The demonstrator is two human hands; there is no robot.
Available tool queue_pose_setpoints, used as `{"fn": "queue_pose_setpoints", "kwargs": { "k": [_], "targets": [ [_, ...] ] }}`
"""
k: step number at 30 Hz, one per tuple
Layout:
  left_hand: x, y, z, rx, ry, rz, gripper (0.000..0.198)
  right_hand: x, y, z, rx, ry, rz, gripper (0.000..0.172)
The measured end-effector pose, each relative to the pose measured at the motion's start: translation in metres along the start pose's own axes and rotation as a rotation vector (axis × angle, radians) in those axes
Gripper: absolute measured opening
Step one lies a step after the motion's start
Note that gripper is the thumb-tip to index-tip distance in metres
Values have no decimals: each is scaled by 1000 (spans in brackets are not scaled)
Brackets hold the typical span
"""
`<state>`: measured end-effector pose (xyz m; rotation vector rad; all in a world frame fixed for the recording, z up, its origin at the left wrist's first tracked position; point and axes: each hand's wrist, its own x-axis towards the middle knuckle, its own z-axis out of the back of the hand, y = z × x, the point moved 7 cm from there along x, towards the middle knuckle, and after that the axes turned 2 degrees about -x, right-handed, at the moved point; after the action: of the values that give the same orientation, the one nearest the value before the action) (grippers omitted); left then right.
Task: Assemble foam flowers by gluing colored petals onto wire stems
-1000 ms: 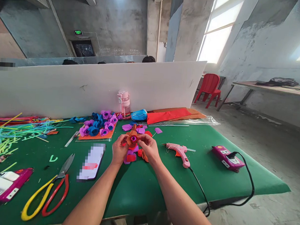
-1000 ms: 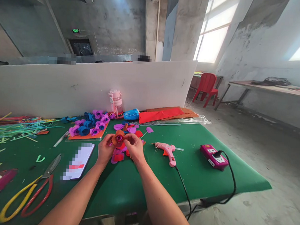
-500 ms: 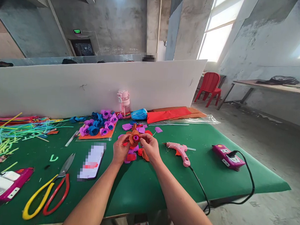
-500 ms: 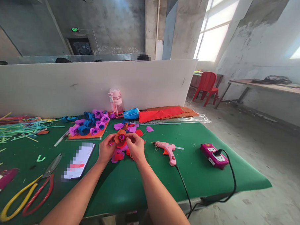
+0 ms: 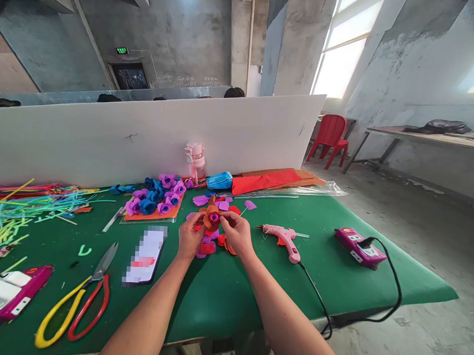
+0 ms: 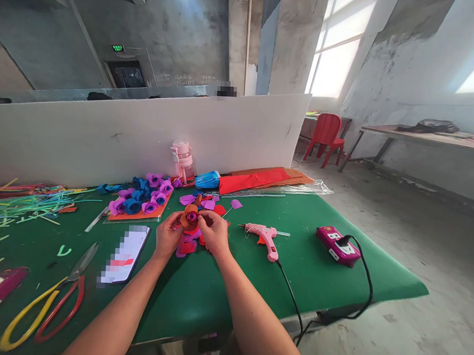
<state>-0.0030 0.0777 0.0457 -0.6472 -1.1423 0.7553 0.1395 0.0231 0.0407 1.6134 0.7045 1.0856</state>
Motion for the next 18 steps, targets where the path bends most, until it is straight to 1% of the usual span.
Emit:
{"fn": "queue_pose_setpoints", "kwargs": {
  "k": [5,8,14,18],
  "targets": [
    [0,0,1,5,3,-1,21,0,7,1,-8,4,9,23],
    [0,4,-1,-17,15,5,23,0,9,0,35,22,-8,27],
    [0,8,-6,-70,71,26,25,1,0,-2,165,46,-116,30],
    [0,7,-6,-62,65,28,24,1,-3,-2,207,42,-155,29]
  ]
}}
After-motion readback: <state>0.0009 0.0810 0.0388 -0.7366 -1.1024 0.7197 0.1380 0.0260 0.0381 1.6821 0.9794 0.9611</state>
